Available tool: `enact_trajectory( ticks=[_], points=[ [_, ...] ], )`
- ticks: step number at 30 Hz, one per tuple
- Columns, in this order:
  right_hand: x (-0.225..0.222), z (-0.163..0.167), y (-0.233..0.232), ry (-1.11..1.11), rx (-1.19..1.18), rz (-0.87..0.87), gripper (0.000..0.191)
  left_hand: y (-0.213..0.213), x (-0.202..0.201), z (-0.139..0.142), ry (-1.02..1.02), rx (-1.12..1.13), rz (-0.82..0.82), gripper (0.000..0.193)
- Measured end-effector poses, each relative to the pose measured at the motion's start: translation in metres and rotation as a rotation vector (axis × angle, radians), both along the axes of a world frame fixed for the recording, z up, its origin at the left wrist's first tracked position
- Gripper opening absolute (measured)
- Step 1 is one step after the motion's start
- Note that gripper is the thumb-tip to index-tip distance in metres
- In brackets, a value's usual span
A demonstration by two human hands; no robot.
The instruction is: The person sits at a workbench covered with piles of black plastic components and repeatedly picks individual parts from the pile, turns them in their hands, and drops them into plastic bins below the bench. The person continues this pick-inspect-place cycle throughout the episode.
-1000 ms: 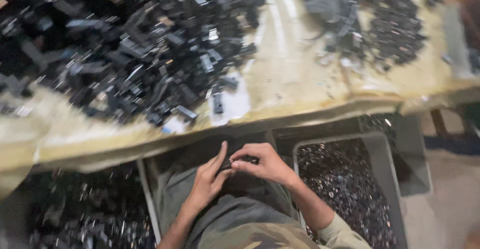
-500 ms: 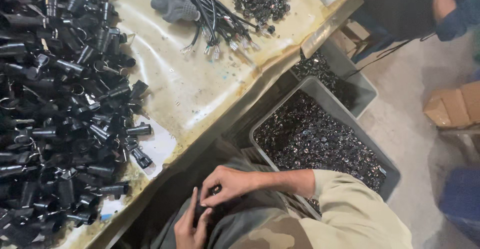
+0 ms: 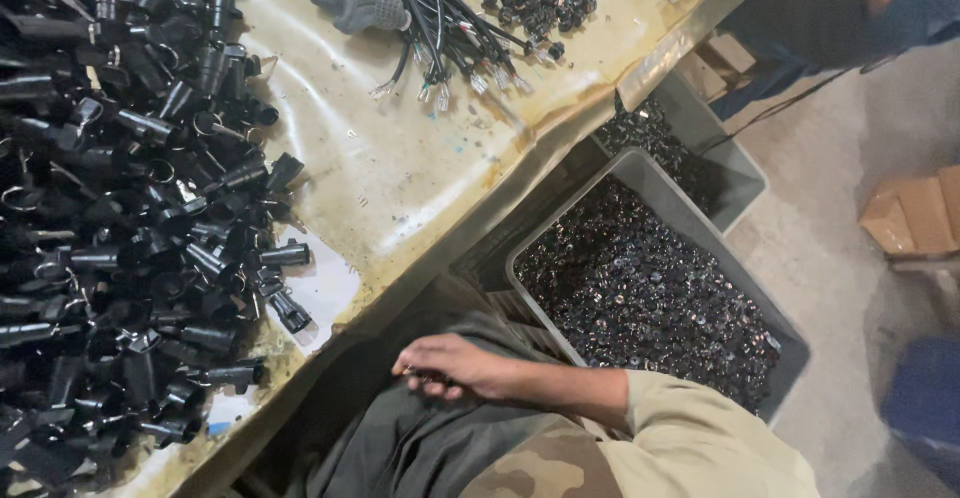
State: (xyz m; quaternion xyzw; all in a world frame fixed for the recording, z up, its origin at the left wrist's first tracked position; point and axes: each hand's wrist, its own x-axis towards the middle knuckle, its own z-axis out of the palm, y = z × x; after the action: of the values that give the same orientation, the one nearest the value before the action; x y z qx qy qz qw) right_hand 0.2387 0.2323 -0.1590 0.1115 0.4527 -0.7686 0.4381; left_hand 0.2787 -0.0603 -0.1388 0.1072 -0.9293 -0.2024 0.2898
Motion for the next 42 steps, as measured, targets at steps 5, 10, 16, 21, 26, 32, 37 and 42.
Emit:
enact_trajectory(
  ticks=[5,10,16,21,26,32,37,42],
  points=[
    [0.007,0.017,-0.024,0.040,-0.167,0.188,0.031,-0.010,-0.011,0.052,0.098,-0.142,-0.263,0.053],
    [0.011,0.020,-0.011,0.115,-0.025,0.243,0.037,-0.012,-0.071,0.087,-0.219,-0.187,-0.486,0.067],
    [0.003,-0.003,0.004,-0.065,-0.160,0.042,0.049,-0.047,-0.092,0.108,-0.107,0.018,-0.574,0.058],
    [0.001,-0.016,0.005,-0.078,-0.356,0.047,0.041,-0.040,-0.064,0.098,0.194,0.720,-0.358,0.055],
    [-0.007,-0.021,-0.011,-0.004,-0.543,0.151,0.045,0.011,-0.012,0.071,-0.030,1.758,-0.795,0.064],
    [-0.022,-0.015,-0.028,0.302,0.176,0.127,0.028,0.053,0.031,0.036,-0.140,1.833,-0.558,0.078],
    [-0.032,-0.006,-0.050,0.571,0.263,0.057,0.017,0.057,0.047,0.011,-0.070,0.891,-0.417,0.071],
    [-0.042,0.013,-0.073,0.943,0.544,0.251,0.011,0.051,0.047,-0.004,-0.012,0.782,-0.424,0.071]
  ],
)
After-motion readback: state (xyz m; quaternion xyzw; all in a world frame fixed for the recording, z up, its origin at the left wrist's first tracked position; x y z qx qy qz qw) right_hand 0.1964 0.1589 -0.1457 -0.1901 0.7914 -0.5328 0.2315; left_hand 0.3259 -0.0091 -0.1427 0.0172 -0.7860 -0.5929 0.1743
